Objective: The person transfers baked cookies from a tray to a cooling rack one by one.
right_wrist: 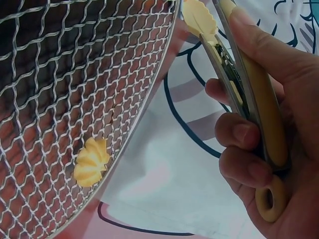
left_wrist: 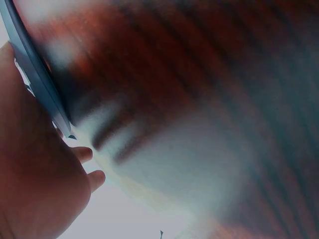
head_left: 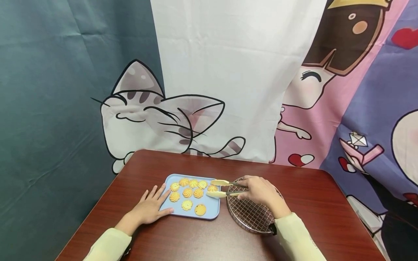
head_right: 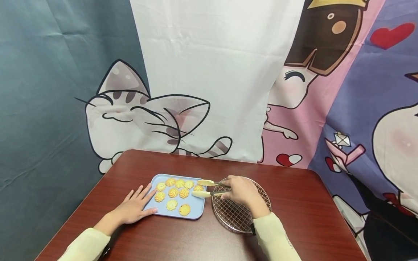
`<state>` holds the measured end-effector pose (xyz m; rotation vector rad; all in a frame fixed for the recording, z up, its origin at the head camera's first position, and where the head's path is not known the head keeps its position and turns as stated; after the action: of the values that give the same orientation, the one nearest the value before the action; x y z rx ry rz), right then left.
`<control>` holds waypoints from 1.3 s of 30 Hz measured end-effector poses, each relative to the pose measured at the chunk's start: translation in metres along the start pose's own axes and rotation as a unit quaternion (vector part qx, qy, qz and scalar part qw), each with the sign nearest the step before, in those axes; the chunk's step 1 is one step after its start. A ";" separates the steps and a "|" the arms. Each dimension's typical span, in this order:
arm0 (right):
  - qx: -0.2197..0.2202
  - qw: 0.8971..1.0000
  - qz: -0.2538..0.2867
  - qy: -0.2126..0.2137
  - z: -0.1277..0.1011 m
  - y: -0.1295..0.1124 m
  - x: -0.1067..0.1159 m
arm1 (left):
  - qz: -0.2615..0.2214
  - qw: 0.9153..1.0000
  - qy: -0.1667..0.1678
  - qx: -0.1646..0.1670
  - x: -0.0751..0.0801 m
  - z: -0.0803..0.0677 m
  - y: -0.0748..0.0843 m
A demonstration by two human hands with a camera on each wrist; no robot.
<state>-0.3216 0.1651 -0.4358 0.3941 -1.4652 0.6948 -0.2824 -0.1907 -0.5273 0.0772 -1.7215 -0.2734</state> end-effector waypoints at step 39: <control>-0.043 0.996 0.007 0.073 -0.052 0.015 0.029 | -0.003 1.000 0.005 -0.004 -0.003 0.002 -0.003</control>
<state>-0.2927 0.2150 -0.4142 0.2612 -1.3543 0.6550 -0.2842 -0.1923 -0.5309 0.0767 -1.7101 -0.2836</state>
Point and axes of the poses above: each hand's wrist, its own z-axis towards the middle knuckle, its own x-axis out of the back of the hand, y = z × x, the point moved 9 cm from there along z, towards the middle knuckle, and after that the axes turned 12 degrees about x, right-handed, at the moved point
